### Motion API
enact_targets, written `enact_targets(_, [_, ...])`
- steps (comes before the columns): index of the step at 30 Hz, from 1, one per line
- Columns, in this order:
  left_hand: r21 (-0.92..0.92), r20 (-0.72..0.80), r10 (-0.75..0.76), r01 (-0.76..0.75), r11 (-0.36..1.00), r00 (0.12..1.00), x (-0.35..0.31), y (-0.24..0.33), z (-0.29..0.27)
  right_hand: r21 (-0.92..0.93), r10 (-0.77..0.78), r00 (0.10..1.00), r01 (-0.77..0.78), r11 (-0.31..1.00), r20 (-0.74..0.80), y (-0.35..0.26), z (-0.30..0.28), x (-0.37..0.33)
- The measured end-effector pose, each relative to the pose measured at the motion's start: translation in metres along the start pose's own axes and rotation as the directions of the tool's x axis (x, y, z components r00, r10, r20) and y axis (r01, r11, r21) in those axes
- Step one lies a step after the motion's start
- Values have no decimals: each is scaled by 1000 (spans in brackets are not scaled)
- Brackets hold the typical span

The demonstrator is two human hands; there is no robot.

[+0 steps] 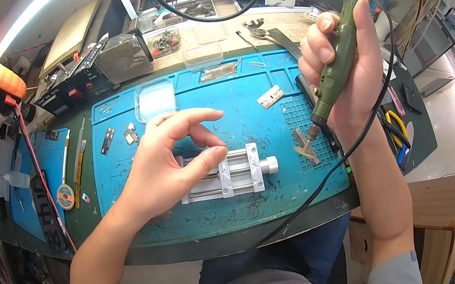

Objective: The person uses a rotary tool to grind a small metal component, then switches to a screwdriver to tighten screws on a white mechanical assembly. They also use a brush to clean debris from the work area.

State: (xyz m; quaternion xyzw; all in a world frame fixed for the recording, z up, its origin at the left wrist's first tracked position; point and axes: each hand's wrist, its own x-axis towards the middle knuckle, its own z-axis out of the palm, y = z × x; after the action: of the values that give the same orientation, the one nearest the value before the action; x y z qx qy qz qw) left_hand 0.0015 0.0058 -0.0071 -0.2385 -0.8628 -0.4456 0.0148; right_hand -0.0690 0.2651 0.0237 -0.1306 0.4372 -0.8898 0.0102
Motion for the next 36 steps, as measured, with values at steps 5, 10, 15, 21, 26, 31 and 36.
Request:
enact_targets(5, [-151, 13, -90, 91, 984, 996, 0, 3, 1, 9, 10, 1000, -10, 1000, 4, -2, 1, -1])
enact_targets(10, [-123, -8, -75, 74, 990, 997, -1, 4, 1, 10, 4, 1000, -4, 1000, -7, -1, 1, 0])
enact_targets(15, [39, -148, 42, -36, 999, 988, 0, -3, 0, 8, -1, 1000, 1, 1000, -11, -1, 1, 0])
enact_targets(21, [-121, -262, -82, 51, 991, 962, -1, 3, 0, 8, -9, 1000, 9, 1000, 10, -1, -1, 0])
enact_targets(26, [-106, -281, -50, 21, 994, 958, -1, 1, 1, 9, -16, 1000, 16, 1000, 3, -1, 1, 0])
enact_targets(31, [-147, -319, -66, 20, 989, 945, -1, -1, 2, 16, -9, 1000, 9, 1000, 9, -1, 0, -1])
enact_targets(36, [-135, -320, -62, 19, 991, 945, -1, 0, 3, 14, -1, 1000, 1, 1000, 20, -1, -1, 0])
